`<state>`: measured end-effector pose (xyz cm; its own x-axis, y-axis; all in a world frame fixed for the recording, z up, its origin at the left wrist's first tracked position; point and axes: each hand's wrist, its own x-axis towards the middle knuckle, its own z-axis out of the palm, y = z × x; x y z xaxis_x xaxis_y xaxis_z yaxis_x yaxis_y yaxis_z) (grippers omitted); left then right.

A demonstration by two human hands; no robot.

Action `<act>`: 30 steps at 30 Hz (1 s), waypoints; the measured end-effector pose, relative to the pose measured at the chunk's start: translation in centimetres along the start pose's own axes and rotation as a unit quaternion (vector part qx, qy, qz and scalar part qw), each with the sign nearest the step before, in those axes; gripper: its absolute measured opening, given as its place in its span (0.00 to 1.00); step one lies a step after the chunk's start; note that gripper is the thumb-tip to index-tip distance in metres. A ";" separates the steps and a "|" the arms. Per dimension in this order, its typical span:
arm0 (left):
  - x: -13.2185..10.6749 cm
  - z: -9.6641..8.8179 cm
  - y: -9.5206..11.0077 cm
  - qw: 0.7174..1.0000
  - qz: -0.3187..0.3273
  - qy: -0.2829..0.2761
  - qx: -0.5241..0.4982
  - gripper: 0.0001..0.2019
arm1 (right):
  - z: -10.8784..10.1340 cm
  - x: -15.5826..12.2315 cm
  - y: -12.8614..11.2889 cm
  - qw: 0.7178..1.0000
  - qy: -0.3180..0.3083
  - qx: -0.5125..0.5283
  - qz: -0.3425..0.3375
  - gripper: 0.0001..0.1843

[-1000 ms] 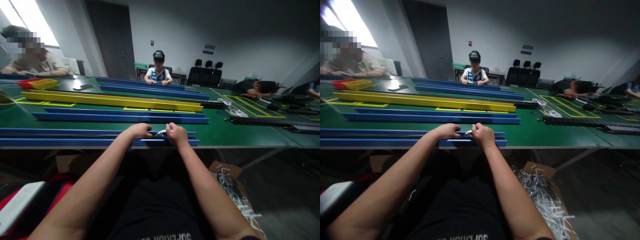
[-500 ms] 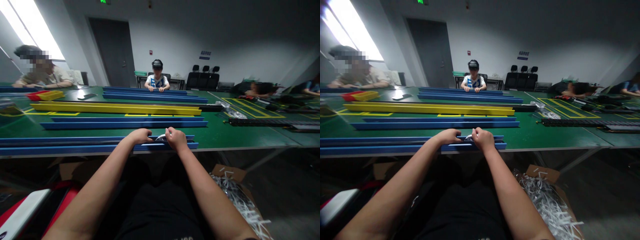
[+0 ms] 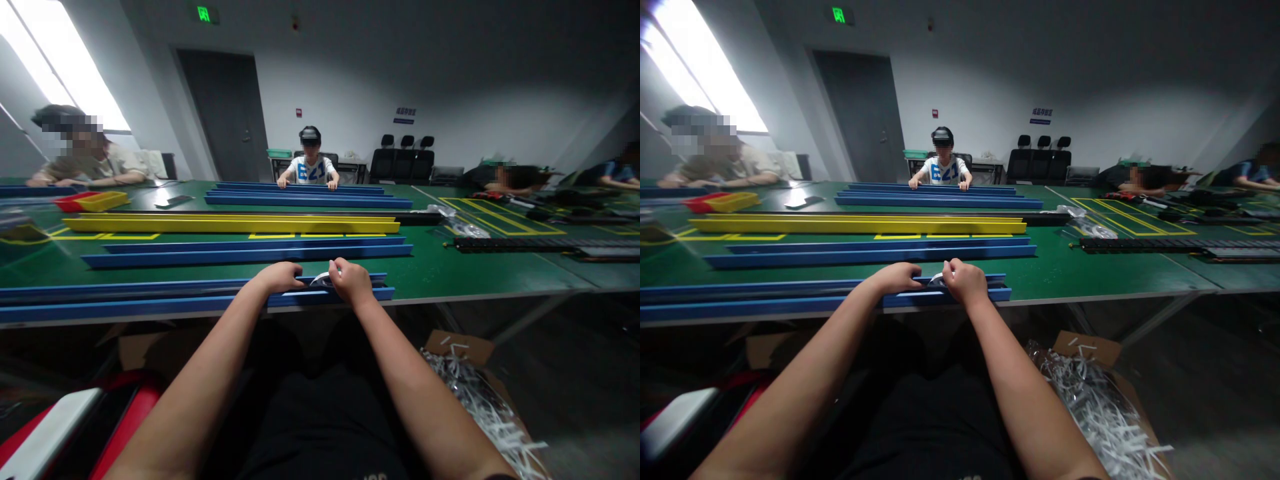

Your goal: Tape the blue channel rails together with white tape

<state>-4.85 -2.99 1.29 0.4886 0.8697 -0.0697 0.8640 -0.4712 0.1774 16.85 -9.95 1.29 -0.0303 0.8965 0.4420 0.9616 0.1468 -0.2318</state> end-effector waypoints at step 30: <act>0.1 0.2 -0.2 1.000 0.005 0.005 -0.001 0.18 | 0.3 0.1 0.1 1.000 0.004 -0.007 -0.005 0.25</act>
<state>-4.95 -2.84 1.06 0.4958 0.8666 -0.0572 0.8588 -0.4794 0.1809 16.86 -9.74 1.08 -0.0373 0.8917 0.4511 0.9652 0.1491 -0.2150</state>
